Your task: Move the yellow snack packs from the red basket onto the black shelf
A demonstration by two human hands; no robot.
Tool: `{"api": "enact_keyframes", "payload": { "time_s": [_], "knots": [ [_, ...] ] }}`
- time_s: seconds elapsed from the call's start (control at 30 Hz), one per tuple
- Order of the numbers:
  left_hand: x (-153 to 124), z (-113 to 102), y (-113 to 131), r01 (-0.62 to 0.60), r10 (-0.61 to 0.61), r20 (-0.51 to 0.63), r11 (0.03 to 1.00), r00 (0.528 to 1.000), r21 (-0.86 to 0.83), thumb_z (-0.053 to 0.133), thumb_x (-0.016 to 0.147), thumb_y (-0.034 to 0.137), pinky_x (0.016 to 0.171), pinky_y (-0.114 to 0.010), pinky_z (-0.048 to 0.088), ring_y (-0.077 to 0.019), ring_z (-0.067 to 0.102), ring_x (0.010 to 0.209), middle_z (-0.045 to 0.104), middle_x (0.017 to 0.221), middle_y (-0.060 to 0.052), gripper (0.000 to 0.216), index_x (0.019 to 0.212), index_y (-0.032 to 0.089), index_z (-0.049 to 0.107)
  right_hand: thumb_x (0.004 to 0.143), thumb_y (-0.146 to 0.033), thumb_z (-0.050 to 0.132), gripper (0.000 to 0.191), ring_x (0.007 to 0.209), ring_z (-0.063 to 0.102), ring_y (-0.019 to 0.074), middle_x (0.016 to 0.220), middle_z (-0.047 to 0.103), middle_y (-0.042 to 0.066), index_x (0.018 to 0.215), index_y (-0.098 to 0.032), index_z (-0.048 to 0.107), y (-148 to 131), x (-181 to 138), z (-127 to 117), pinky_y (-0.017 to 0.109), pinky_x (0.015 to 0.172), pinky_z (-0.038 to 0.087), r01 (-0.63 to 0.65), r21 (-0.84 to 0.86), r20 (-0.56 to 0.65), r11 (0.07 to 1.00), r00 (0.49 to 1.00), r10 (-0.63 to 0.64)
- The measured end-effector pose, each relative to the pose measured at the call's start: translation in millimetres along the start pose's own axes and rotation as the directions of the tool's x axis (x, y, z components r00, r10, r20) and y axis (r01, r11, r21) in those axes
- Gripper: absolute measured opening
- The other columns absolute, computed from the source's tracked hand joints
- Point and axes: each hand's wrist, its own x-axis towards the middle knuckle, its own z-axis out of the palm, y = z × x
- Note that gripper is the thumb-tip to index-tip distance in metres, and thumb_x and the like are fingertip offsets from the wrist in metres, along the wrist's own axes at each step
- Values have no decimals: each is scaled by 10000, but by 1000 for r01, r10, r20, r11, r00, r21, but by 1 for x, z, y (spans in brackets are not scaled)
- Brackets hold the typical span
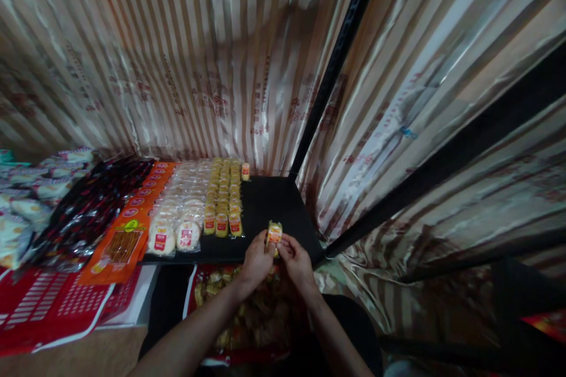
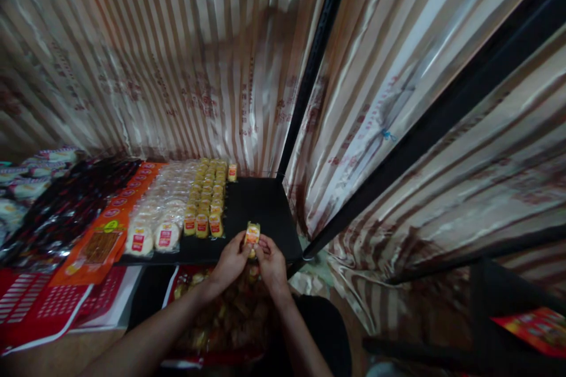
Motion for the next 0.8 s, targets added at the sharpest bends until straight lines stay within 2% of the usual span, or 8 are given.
{"api": "enact_keyframes", "payload": {
  "time_s": [0.1, 0.23, 0.37, 0.57, 0.7, 0.8],
  "knots": [
    [11, 4, 9, 59, -49, -119, 994, 992, 90, 429, 827, 205, 1076, -316, 304, -224, 439, 1246, 503, 1318, -153, 461, 1262, 62, 475, 655, -397, 614, 335, 777, 662, 201, 840, 701, 74, 910, -180, 624, 3, 26, 5, 339, 761, 536, 8, -9, -35, 1000, 999, -8],
    [24, 8, 19, 111, -96, -153, 989, 983, 95, 442, 810, 164, 1095, -306, 283, -215, 389, 1288, 469, 1360, -124, 452, 1252, 96, 504, 659, -379, 593, 309, 755, 658, 196, 827, 695, 64, 900, -188, 609, 10, 65, 20, 338, 755, 535, 17, -28, -57, 999, 998, -18],
    [49, 13, 25, 133, -115, -213, 989, 970, 72, 465, 788, 132, 1110, -332, 262, -229, 363, 1305, 428, 1396, -120, 444, 1226, 108, 536, 670, -359, 568, 284, 765, 655, 198, 838, 693, 59, 899, -194, 600, 15, 109, 38, 334, 745, 529, 33, -73, -20, 997, 999, -35],
    [107, 17, 22, 213, -234, -269, 971, 934, -106, 395, 871, 206, 1100, -303, 273, -197, 394, 1293, 454, 1378, -117, 412, 1263, 116, 487, 696, -376, 540, 256, 744, 638, 176, 818, 684, 15, 886, -218, 607, 10, 166, 63, 303, 715, 509, 65, -262, 28, 963, 998, -60],
    [141, 10, 18, 204, -274, -280, 945, 920, -256, 292, 926, 344, 1070, -288, 308, -190, 419, 1276, 446, 1379, -142, 472, 1318, 107, 405, 720, -409, 519, 254, 690, 616, 153, 763, 670, -19, 883, -237, 611, 5, 191, 81, 268, 665, 496, 124, -247, 85, 961, 991, -106],
    [162, 5, 14, 158, -236, -316, 955, 919, -251, 236, 938, 380, 1041, -328, 339, -216, 441, 1258, 481, 1343, -162, 493, 1309, 104, 407, 724, -393, 523, 213, 657, 603, 144, 738, 669, -28, 850, -252, 622, 2, 205, 94, 255, 643, 487, 133, -242, 83, 961, 990, -116]
  ]
}}
